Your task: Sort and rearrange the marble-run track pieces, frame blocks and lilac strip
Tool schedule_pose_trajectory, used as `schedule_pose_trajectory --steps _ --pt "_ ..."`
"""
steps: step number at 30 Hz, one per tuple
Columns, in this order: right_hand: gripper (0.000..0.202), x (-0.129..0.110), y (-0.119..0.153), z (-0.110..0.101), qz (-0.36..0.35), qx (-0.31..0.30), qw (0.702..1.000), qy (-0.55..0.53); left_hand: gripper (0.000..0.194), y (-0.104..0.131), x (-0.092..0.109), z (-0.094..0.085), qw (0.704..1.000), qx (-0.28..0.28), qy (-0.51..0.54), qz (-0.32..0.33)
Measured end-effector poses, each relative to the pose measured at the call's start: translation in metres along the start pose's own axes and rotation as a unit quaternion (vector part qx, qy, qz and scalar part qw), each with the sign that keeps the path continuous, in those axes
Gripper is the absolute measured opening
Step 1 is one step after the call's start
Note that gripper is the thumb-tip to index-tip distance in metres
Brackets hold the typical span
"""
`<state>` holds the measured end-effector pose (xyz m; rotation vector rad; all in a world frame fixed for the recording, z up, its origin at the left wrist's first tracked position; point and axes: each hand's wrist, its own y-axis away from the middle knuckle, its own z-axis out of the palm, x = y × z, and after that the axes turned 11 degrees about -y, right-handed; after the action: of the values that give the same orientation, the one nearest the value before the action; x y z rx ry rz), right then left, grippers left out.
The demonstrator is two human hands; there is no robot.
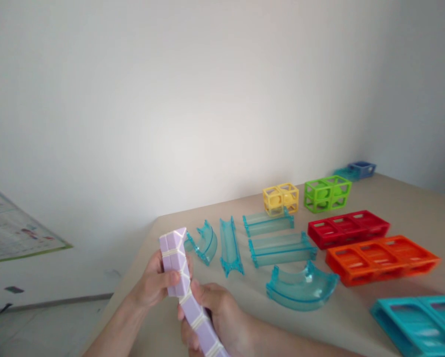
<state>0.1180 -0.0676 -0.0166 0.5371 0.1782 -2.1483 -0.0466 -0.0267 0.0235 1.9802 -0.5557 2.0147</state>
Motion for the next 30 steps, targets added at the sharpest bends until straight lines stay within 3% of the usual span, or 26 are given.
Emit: schedule_pose_trajectory --steps 3,6,11,13,18,20,22,24,28,30 --pt "0.05 0.002 0.001 -0.002 0.058 -0.011 0.998 0.015 0.033 0.003 -0.007 -0.008 0.997 -0.071 0.002 -0.01" --pt "0.052 0.003 0.002 -0.002 0.103 0.008 0.994 0.019 0.038 0.003 -0.01 -0.012 0.994 -0.101 0.015 -0.022" --pt "0.053 0.002 0.004 0.003 -0.016 0.054 0.991 0.125 0.04 -0.001 -0.003 -0.013 0.999 0.0 0.003 -0.033" --pt "0.046 0.0 0.006 0.006 -0.035 0.055 0.982 0.18 0.039 -0.001 -0.001 -0.012 0.999 0.013 -0.005 -0.04" --pt "0.035 -0.001 0.008 0.008 0.03 -0.003 0.982 0.188 0.043 0.004 -0.005 -0.013 0.992 -0.116 0.012 -0.054" --pt "0.037 0.0 0.006 0.006 0.041 -0.029 0.986 0.158 0.044 0.005 -0.008 -0.013 0.989 -0.136 0.021 -0.06" --pt "0.041 -0.001 0.005 0.003 0.036 -0.046 0.991 0.119 0.043 0.002 -0.009 -0.011 0.992 -0.111 0.024 -0.049" --pt "0.044 -0.004 0.005 0.0 0.036 -0.075 0.995 0.063 0.042 -0.002 -0.008 -0.009 0.998 -0.05 0.017 -0.013" --pt "0.031 -0.016 0.01 -0.001 0.065 -0.211 0.974 -0.043 0.03 -0.012 -0.005 -0.006 0.989 0.109 -0.018 0.103" --pt "0.023 -0.021 0.012 -0.002 0.084 -0.274 0.956 -0.065 0.025 -0.012 -0.004 -0.005 0.974 0.138 -0.064 0.167"
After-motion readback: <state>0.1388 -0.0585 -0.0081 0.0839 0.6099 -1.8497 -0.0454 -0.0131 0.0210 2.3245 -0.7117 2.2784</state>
